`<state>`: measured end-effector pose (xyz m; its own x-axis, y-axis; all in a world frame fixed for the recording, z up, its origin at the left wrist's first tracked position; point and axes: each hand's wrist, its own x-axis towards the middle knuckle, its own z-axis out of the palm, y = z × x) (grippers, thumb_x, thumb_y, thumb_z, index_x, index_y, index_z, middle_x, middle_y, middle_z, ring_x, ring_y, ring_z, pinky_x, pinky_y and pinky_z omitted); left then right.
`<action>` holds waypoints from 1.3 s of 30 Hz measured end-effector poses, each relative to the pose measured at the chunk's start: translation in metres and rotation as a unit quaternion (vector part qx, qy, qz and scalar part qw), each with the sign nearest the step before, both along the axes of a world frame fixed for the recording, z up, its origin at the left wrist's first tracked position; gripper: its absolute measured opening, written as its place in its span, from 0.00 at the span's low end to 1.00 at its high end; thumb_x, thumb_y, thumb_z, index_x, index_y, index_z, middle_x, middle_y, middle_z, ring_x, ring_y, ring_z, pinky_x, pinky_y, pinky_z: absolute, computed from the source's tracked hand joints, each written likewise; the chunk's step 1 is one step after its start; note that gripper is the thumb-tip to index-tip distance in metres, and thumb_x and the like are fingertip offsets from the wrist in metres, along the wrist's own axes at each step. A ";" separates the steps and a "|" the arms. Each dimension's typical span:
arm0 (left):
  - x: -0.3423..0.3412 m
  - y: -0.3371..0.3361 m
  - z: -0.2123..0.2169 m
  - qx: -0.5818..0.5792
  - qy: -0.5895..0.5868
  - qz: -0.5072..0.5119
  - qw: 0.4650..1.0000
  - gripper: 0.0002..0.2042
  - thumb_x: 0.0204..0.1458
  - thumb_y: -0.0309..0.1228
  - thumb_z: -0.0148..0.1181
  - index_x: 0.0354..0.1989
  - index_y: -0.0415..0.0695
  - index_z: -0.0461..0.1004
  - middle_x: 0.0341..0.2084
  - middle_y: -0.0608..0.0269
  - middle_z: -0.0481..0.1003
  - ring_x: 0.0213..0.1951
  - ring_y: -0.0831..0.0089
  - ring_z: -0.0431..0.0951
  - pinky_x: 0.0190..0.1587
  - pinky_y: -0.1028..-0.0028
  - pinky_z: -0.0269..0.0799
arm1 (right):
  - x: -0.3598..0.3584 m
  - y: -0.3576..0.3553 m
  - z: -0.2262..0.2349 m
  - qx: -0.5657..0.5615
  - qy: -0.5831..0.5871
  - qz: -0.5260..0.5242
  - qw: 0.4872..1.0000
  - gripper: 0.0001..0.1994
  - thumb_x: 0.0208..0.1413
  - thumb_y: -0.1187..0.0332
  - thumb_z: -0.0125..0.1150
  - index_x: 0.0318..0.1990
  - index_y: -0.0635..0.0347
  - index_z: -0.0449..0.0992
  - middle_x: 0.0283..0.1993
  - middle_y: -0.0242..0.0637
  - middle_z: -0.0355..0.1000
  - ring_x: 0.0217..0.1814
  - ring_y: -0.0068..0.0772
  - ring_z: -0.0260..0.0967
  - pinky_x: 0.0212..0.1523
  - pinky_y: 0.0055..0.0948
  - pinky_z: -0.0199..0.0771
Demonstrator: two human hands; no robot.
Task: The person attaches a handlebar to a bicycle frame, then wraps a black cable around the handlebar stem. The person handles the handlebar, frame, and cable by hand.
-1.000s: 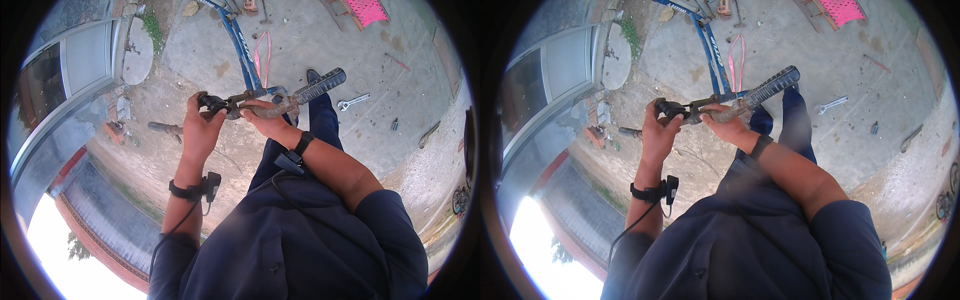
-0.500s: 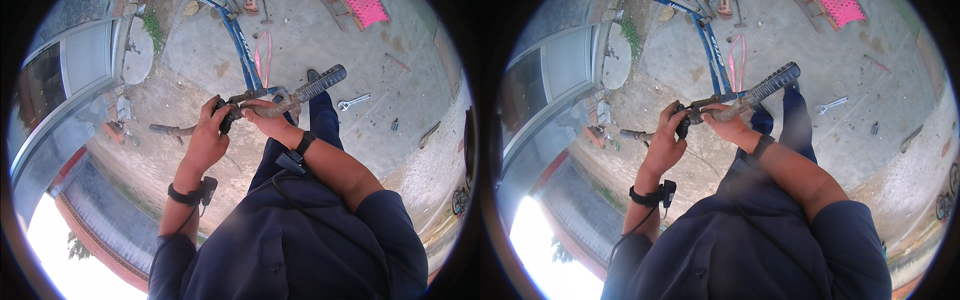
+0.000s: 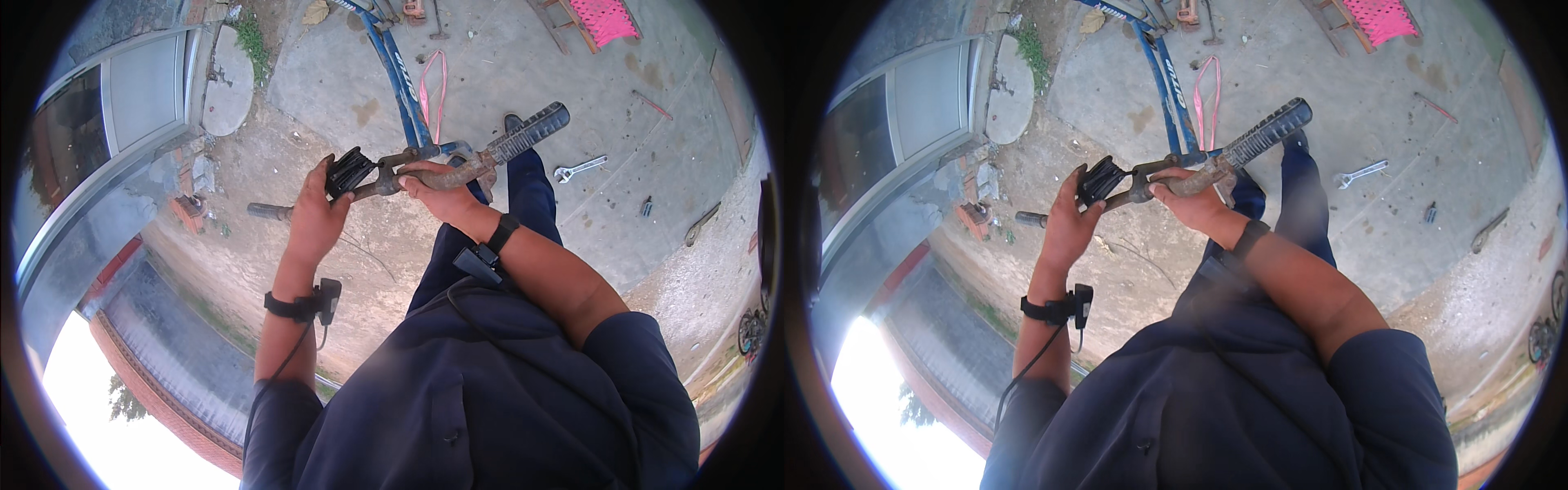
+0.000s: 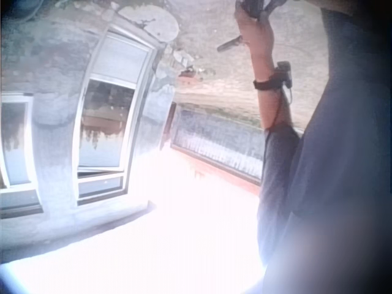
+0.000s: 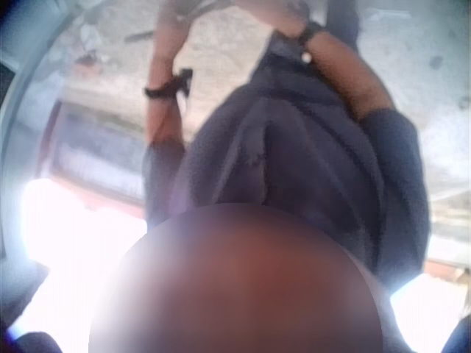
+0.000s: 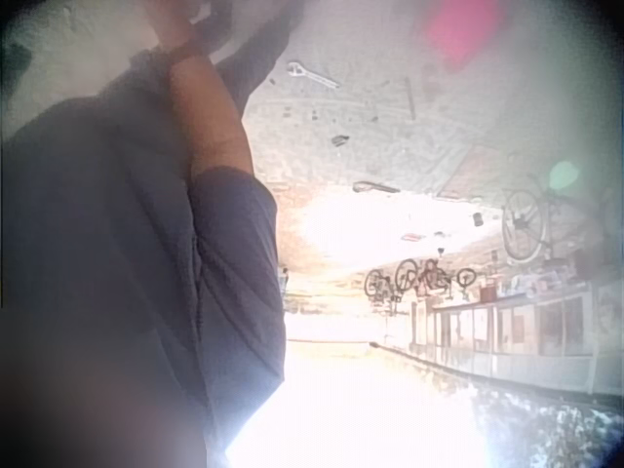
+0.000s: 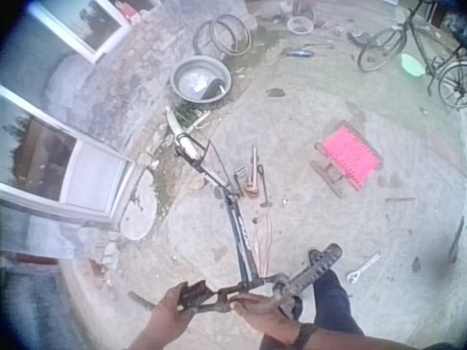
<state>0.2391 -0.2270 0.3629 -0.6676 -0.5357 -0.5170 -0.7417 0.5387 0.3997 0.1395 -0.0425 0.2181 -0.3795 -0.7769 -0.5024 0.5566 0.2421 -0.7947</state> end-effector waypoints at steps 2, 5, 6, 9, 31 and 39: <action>-0.005 -0.009 -0.001 -0.027 0.008 -0.046 0.999 0.32 0.52 0.20 0.64 0.67 0.37 0.63 0.59 0.41 0.70 0.60 0.48 0.74 0.57 0.61 0.76 | -0.001 0.000 0.000 -0.002 0.003 0.001 1.000 0.13 0.64 0.68 0.64 0.52 0.66 0.79 0.30 0.26 0.72 0.33 0.16 0.66 0.36 0.22 0.70; -0.019 -0.019 -0.004 -0.036 0.027 -0.064 0.997 0.31 0.50 0.19 0.63 0.67 0.43 0.67 0.54 0.44 0.73 0.56 0.46 0.76 0.55 0.59 0.76 | -0.002 0.000 -0.002 -0.007 0.017 0.007 1.000 0.13 0.64 0.68 0.64 0.51 0.66 0.79 0.30 0.26 0.72 0.33 0.16 0.67 0.36 0.22 0.70; -0.025 -0.022 -0.005 -0.030 0.010 -0.063 0.998 0.31 0.50 0.18 0.61 0.67 0.43 0.66 0.55 0.43 0.73 0.56 0.45 0.76 0.56 0.59 0.75 | -0.002 0.000 -0.002 -0.006 0.022 0.008 1.000 0.13 0.64 0.68 0.64 0.51 0.66 0.79 0.30 0.26 0.72 0.34 0.16 0.67 0.36 0.22 0.70; -0.041 -0.029 -0.007 -0.010 -0.028 -0.070 0.997 0.32 0.50 0.16 0.54 0.68 0.44 0.66 0.56 0.43 0.73 0.57 0.46 0.76 0.58 0.61 0.73 | -0.002 0.000 -0.001 -0.002 0.030 0.011 0.999 0.12 0.64 0.68 0.64 0.51 0.65 0.79 0.30 0.27 0.72 0.34 0.16 0.67 0.36 0.22 0.70; -0.048 0.041 0.003 -0.019 0.108 -0.189 0.976 0.23 0.50 0.26 0.70 0.56 0.38 0.73 0.49 0.46 0.77 0.59 0.45 0.73 0.63 0.56 0.67 | 0.004 0.001 -0.020 -0.009 0.001 -0.010 1.000 0.12 0.60 0.65 0.69 0.47 0.60 0.81 0.37 0.37 0.80 0.41 0.27 0.76 0.44 0.30 0.76; 0.009 0.038 0.005 -0.079 0.104 -0.063 0.989 0.31 0.46 0.22 0.71 0.61 0.38 0.68 0.60 0.44 0.68 0.60 0.43 0.71 0.63 0.56 0.69 | -0.003 0.002 -0.008 0.016 -0.026 0.010 0.999 0.12 0.64 0.70 0.65 0.52 0.66 0.79 0.32 0.28 0.74 0.35 0.16 0.67 0.37 0.21 0.72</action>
<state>0.2481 -0.1894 0.3679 -0.8175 -0.5048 -0.2772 -0.5751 0.6895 0.4404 0.1362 -0.0404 0.2105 -0.3374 -0.7670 -0.5457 0.5922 0.2777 -0.7564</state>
